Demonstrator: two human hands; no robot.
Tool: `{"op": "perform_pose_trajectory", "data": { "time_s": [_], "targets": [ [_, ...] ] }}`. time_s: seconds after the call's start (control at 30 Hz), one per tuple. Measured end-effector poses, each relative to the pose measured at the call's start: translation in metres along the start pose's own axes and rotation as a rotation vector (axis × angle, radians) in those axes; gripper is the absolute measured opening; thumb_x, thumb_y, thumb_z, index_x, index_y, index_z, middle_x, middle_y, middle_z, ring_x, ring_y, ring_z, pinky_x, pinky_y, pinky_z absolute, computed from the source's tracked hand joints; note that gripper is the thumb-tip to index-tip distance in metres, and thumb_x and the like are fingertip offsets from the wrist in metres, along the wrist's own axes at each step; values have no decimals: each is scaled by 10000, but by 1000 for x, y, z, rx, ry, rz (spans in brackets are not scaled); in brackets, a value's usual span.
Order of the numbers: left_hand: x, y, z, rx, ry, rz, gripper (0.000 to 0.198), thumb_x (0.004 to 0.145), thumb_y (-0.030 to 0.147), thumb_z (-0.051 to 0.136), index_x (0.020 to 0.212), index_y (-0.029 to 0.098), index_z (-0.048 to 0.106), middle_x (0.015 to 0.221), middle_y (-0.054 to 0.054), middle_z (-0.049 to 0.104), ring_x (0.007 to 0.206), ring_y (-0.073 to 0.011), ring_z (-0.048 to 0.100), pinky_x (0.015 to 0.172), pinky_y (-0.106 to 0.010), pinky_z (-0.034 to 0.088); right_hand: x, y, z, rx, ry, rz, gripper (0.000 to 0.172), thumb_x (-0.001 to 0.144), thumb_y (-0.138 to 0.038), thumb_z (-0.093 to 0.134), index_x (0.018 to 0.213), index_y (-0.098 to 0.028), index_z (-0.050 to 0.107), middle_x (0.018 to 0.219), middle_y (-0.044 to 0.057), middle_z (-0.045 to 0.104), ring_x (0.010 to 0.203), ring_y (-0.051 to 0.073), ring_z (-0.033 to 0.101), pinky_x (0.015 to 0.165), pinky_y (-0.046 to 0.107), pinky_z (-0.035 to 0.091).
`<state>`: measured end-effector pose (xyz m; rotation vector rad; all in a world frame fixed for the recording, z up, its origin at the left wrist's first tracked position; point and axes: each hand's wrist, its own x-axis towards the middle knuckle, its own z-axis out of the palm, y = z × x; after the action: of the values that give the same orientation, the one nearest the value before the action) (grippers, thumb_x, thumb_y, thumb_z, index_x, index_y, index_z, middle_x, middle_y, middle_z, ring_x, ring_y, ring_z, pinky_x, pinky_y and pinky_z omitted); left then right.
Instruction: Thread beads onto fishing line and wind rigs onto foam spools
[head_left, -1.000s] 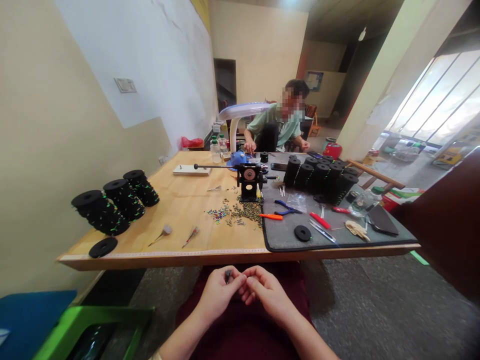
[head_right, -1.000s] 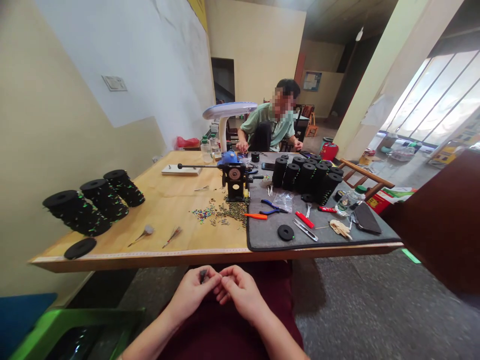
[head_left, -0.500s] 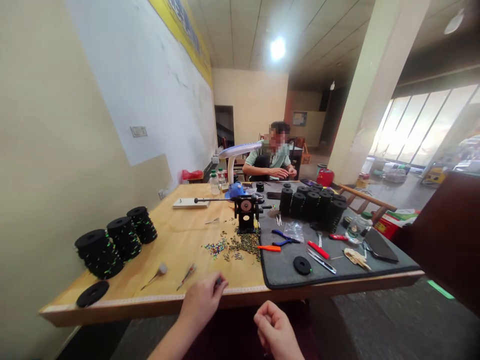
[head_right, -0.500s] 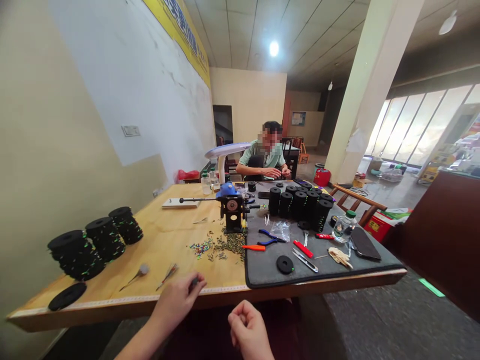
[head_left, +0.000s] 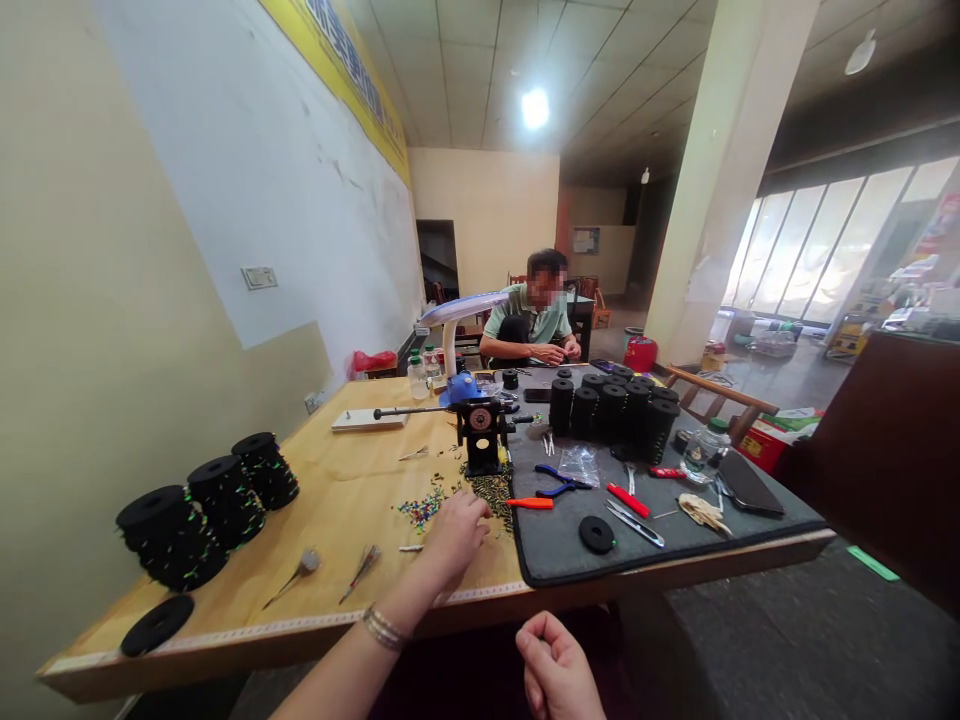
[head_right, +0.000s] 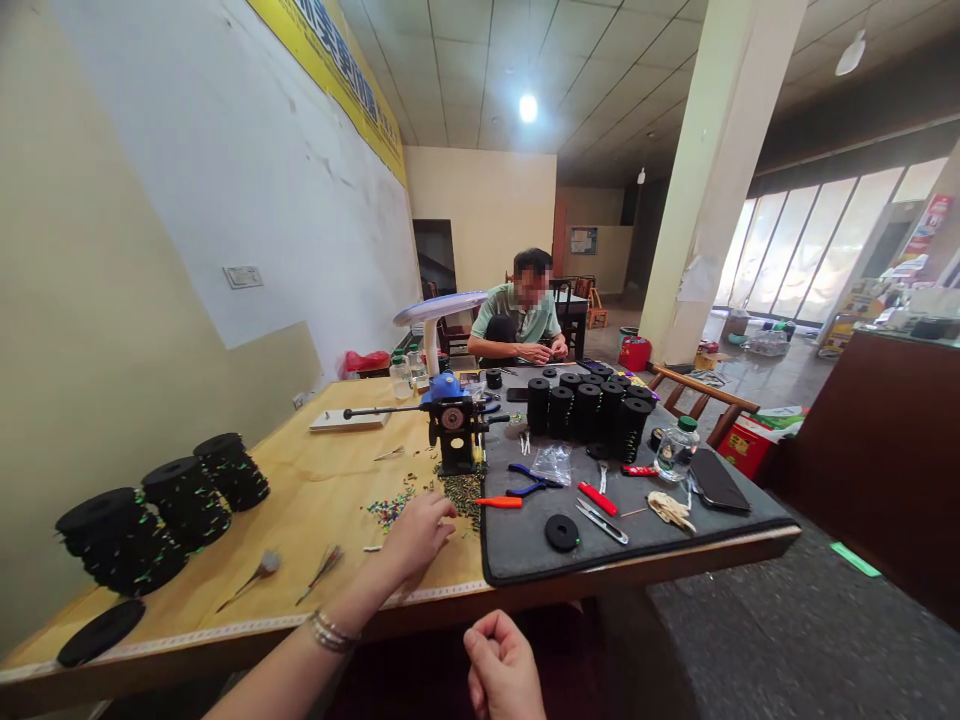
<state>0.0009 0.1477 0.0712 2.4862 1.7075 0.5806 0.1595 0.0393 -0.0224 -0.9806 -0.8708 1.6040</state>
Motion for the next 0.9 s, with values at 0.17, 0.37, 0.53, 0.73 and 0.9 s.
{"op": "perform_pose_trajectory", "data": {
  "time_s": [0.17, 0.37, 0.53, 0.73, 0.9],
  "targets": [
    [28, -3, 17, -36, -60, -1, 82, 745, 150, 590, 786, 175, 657, 912, -105, 642, 961, -272, 524, 852, -379, 357, -4, -4, -2, 17, 5, 26, 585, 522, -711, 687, 681, -219, 412, 274, -144, 341, 240, 16, 179, 272, 134, 114],
    [34, -5, 20, -184, -69, -47, 94, 723, 110, 576, 659, 169, 611, 818, -123, 637, 931, -293, 521, 861, -422, 330, -7, -4, -1, 41, -37, 39, 569, 572, -700, 668, 726, -224, 398, 321, -130, 424, 234, 10, 187, 243, 118, 127],
    [5, 9, 7, -460, -21, -97, 92, 796, 168, 506, 743, 186, 579, 784, -72, 624, 808, -229, 544, 774, -354, 384, -12, -9, 0, 36, -31, -31, 485, 673, -620, 658, 754, -202, 426, 595, -33, 638, 262, -15, 248, 253, 115, 154],
    [-83, 32, 13, -1129, -65, -376, 158, 831, 301, 538, 833, 150, 584, 732, -37, 632, 562, -112, 516, 522, -217, 389, -23, -17, 15, 8, -35, -49, 441, 707, -569, 658, 747, -186, 443, 657, -36, 616, 286, -26, 248, 280, 127, 132],
    [-124, 42, 33, -1962, -73, -895, 124, 683, 175, 751, 743, 144, 647, 763, -24, 669, 624, -103, 583, 567, -194, 430, -29, -12, 30, -101, -114, -85, 444, 740, -596, 596, 701, -190, 418, 614, -28, 616, 281, -11, 281, 292, 142, 144]
  ]
}}
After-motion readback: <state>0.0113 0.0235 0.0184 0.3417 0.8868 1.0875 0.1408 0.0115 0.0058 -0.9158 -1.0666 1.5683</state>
